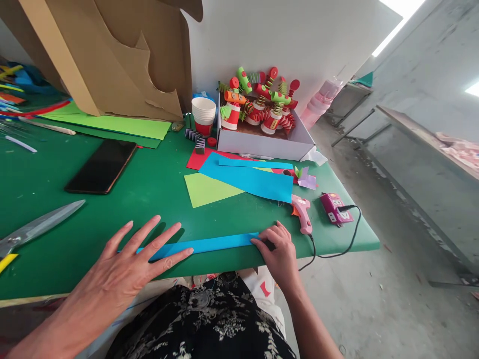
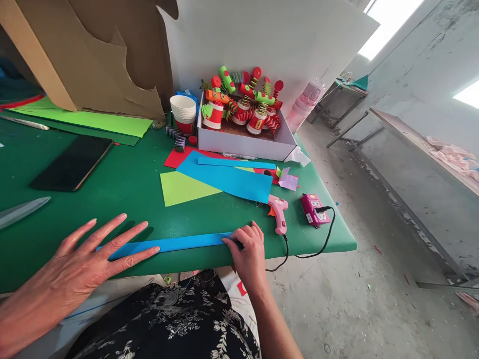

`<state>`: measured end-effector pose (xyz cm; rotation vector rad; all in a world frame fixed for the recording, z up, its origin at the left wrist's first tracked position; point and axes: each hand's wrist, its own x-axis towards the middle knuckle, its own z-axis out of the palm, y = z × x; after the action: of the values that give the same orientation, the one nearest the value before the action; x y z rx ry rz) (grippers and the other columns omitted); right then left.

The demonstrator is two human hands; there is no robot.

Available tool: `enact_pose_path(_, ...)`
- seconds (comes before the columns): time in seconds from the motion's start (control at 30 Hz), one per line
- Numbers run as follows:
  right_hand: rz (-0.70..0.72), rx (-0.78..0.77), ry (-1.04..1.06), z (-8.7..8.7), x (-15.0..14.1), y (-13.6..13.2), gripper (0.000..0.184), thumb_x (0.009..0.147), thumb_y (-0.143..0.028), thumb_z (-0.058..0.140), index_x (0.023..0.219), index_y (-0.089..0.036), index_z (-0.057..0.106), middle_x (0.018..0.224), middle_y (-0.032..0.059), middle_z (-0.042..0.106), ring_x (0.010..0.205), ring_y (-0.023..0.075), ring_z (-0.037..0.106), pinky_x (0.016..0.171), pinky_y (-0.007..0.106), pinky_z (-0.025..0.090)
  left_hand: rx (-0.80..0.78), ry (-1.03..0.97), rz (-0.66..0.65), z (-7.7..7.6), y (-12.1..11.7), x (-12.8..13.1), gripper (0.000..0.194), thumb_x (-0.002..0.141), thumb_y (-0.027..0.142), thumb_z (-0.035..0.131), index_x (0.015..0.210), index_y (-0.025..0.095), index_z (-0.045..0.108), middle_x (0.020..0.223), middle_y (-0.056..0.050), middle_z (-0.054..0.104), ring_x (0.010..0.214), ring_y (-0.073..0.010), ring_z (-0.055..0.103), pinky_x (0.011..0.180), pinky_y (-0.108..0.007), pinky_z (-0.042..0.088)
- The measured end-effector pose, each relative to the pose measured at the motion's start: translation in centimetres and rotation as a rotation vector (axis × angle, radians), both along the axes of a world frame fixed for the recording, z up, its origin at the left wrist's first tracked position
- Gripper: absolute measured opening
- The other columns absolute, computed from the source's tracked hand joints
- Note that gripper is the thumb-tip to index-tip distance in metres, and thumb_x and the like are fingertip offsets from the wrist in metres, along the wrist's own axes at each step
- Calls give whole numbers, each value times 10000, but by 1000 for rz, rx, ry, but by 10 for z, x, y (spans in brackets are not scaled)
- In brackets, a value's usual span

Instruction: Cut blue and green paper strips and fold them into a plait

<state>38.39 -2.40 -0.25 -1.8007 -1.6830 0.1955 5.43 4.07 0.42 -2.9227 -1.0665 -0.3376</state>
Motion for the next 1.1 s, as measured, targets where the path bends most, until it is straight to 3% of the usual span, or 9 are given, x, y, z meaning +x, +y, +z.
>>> enact_pose_path(0.2,-4,-2,16,1,2,1,238,913,-331,622,698,-251,559,689,-27,592,668,179,587,1057,520,429,-22,65,-1,-4,-1,-4,1012,764,-131,335,1452,609,300,1595,91,392,1464,-344,363,1122,-707,340)
enact_pose_path(0.47,-98,-3,-5,-2,-4,2,272,926,-327,569,674,-249,505,686,-20,549,722,191,573,1074,510,405,-126,-27,3,-2,3,-2,910,793,-109,408,1389,578,449,1557,106,438,1437,-352,406,1138,-708,324)
enact_pose_path(0.73,-100,20,-41,-4,-3,2,270,923,-329,591,677,-251,512,680,-24,565,703,188,559,1043,482,415,-89,-59,10,0,-1,1,922,804,-116,340,1404,579,425,1553,109,444,1440,-336,407,1147,-689,317)
enact_pose_path(1.0,-95,12,-63,-4,-3,3,298,950,-344,559,673,-249,498,683,-12,562,723,197,539,994,463,426,-52,65,15,-10,1,-4,960,789,-95,324,1490,559,270,1606,92,374,1474,-327,344,1138,-668,347)
enact_pose_path(1.1,-88,18,-67,-4,-2,3,286,945,-328,569,679,-246,502,690,-14,561,732,196,543,995,458,422,-49,72,-3,-8,0,-5,958,792,-93,331,1482,569,277,1603,108,374,1478,-322,336,1157,-645,325)
